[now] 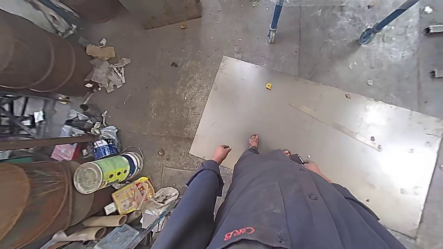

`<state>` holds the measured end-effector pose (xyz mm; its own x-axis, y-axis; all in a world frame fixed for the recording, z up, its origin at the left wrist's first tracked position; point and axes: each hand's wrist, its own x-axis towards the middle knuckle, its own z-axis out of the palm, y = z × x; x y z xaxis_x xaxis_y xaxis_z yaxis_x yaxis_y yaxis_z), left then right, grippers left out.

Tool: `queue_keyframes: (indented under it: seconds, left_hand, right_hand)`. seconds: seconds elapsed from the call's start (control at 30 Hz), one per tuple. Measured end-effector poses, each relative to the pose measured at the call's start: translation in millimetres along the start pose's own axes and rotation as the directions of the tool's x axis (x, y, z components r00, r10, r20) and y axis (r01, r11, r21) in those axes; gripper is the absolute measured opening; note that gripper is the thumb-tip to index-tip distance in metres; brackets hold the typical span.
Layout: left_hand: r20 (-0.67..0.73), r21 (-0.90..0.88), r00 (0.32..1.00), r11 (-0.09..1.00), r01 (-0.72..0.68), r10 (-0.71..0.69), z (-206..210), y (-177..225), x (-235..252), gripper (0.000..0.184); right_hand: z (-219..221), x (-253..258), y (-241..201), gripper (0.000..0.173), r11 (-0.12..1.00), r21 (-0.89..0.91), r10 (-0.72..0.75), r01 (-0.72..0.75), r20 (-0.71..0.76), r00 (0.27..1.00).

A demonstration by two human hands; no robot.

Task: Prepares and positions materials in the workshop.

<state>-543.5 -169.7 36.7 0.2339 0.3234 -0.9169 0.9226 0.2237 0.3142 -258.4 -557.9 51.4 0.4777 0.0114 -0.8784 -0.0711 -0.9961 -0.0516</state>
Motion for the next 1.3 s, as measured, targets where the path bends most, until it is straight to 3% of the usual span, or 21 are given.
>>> queue_keyframes:
  seconds: [0.2, 0.27, 0.4, 0.57, 0.67, 0.87, 1.1, 1.3]
  left_hand:
    - [-0.036, -0.009, 0.999, 1.0, 0.009, -0.01, -1, 4, -7, 0.046]
    - [-0.053, -0.03, 0.999, 0.999, 0.012, -0.014, 1, 2, -12, 0.045]
    - [-0.098, -0.07, 0.995, 0.997, 0.029, -0.035, 10, -1, -27, 0.043]
    - [-0.132, -0.137, 0.988, 0.989, 0.062, -0.08, 42, -10, -48, 0.044]
    - [-0.148, -0.165, 0.985, 0.984, 0.068, -0.093, 68, -10, -62, 0.044]
    - [-0.16, -0.212, 0.985, 0.977, 0.035, -0.07, 124, -7, -84, 0.044]
    - [-0.165, -0.166, 0.985, 0.986, 0.024, -0.052, 169, -24, -99, 0.045]
    - [-0.166, -0.168, 0.981, 0.983, 0.072, -0.101, 187, -42, -109, 0.044]
  right_hand:
    - [-25, -9, -26, 0.047, 0.996, 0.071, 0.055, -0.047, -0.126, 0.99]
    - [-35, -7, -17, 0.044, 0.999, -0.014, 0.048, -0.05, -0.121, 0.992]
    - [-39, 3, 5, 0.039, 0.959, -0.278, -0.05, 0.057, 0.031, 0.998]
    - [-54, 16, 7, 0.035, 0.901, -0.385, -0.19, 0.197, 0.056, 0.98]
    - [-79, 16, -5, 0.031, 0.894, -0.366, -0.264, 0.259, 0.036, 0.964]
    - [-112, 34, 4, 0.042, 0.906, -0.211, -0.363, 0.368, 0.065, 0.93]
    - [-116, 35, 58, 0.042, 0.848, -0.456, -0.252, 0.27, 0.101, 0.962]
    - [-118, 37, 104, 0.047, 0.87, -0.439, -0.174, 0.223, 0.149, 0.973]
